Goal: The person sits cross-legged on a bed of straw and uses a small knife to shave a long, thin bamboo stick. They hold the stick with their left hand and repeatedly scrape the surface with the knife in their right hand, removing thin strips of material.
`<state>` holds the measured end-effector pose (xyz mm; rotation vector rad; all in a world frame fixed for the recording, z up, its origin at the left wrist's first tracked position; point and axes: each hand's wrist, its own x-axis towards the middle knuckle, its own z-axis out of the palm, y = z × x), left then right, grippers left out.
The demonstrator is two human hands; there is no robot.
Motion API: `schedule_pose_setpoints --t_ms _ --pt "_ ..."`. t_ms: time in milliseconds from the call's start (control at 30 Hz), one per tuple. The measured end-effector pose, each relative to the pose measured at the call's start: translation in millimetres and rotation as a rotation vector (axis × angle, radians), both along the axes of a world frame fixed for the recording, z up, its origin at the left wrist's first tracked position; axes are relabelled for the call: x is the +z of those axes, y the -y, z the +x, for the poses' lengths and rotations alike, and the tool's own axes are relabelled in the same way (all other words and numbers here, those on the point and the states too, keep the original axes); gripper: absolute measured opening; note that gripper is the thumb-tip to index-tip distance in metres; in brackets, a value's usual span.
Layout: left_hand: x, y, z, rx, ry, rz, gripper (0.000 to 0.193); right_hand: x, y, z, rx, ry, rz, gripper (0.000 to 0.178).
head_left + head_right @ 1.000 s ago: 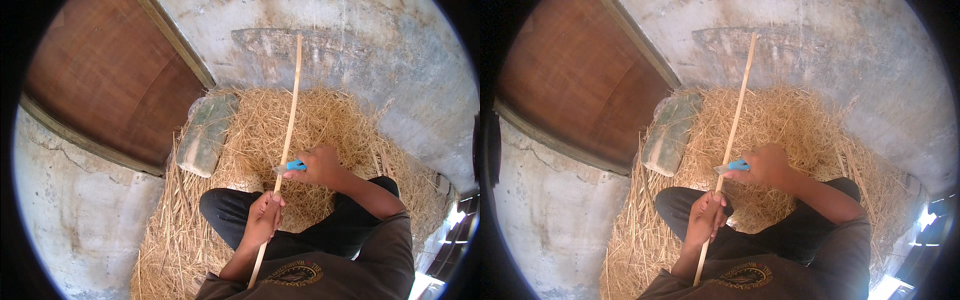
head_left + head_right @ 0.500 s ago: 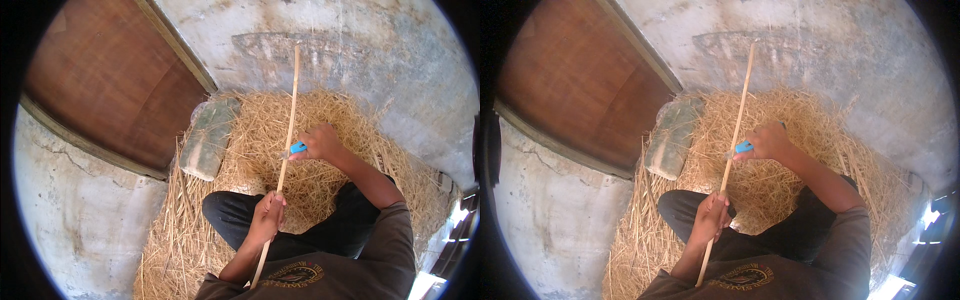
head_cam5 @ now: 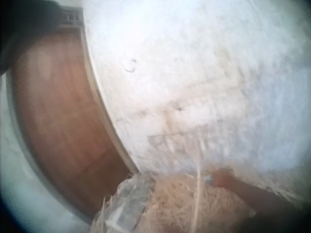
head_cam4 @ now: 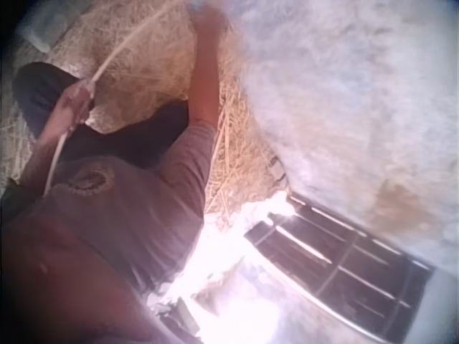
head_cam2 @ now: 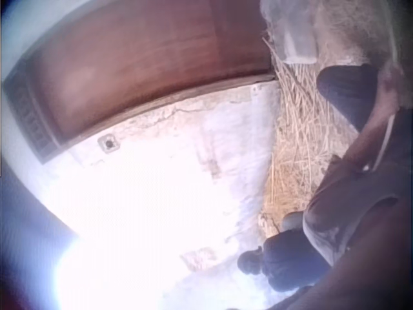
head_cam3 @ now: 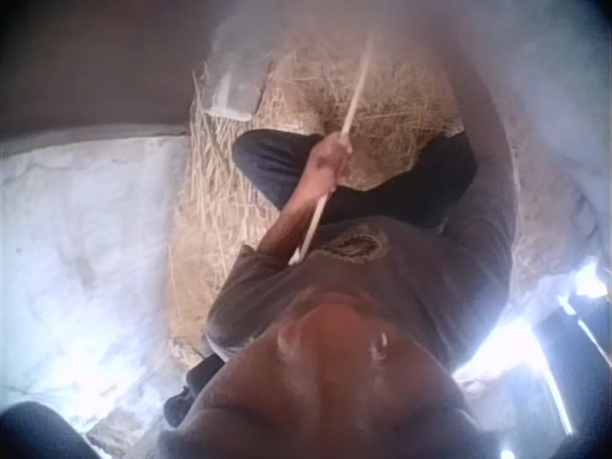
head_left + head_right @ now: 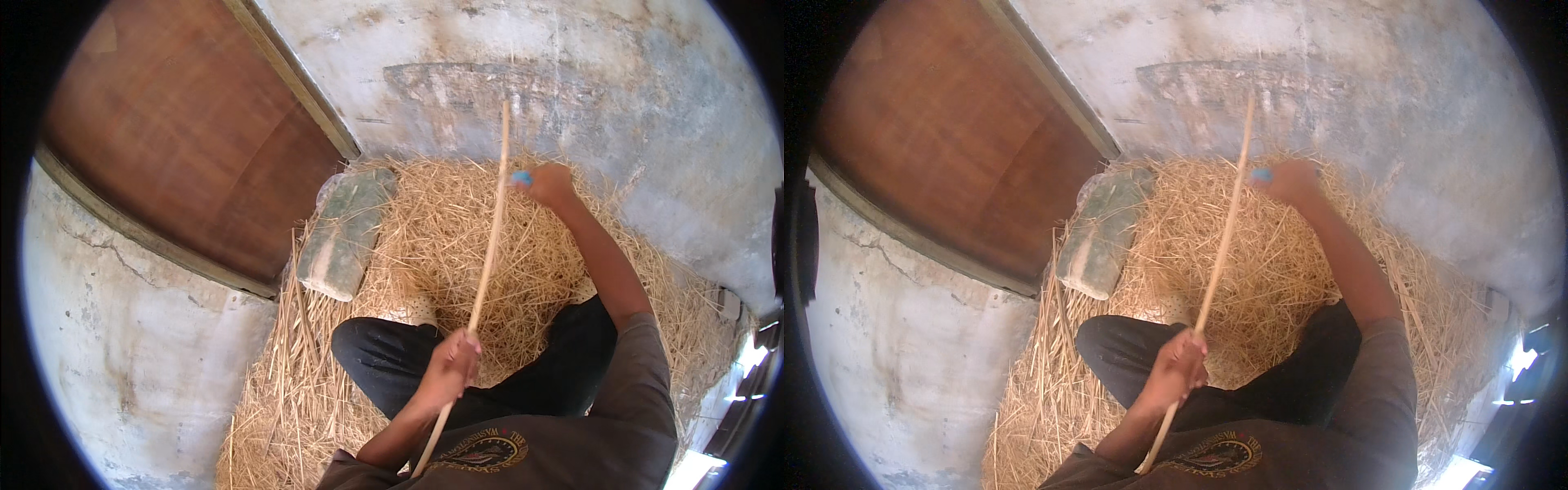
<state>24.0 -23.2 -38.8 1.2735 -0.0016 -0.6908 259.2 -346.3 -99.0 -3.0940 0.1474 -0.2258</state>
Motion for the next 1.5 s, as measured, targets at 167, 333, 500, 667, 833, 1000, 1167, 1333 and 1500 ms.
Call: schedule_pose_setpoints --t_ms 167,333,500,667,833,1000,1167,1333,1500 --pt "4 1 -2 -0.041 -0.044 0.066 0.025 -1 29 -12 0.163 0.209 0.013 0.075" --pt "0 -9 -1 -0.023 -0.007 0.028 0.026 1 16 -21 0.095 0.121 0.308 0.078" --pt "8 -17 -2 -0.026 0.004 -0.048 0.024 19 -16 -44 -0.095 -0.251 1.015 0.073" --pt "15 -24 -9 0.013 0.023 -0.065 0.024 37 -38 -79 0.134 0.147 0.415 0.071" --pt "15 -22 -24 -0.032 -0.047 -0.071 0.023 13 -12 -58 0.207 0.357 0.321 0.066" --pt "19 -18 -34 -0.058 -0.16 -0.018 0.019 3 22 -34 0.038 0.047 -0.092 0.06" --pt "-6 -43 -66 -0.111 0.204 0.046 0.009 -32 206 -60 -0.64 0.011 0.32 0.087" --pt "10 -50 -22 0.105 0.014 0.051 0.025 -10 95 -53 -0.445 0.084 0.435 0.079" --pt "40 -18 25 0.104 0.195 0.01 0.025 64 -1 -83 -0.016 0.228 0.453 0.068"
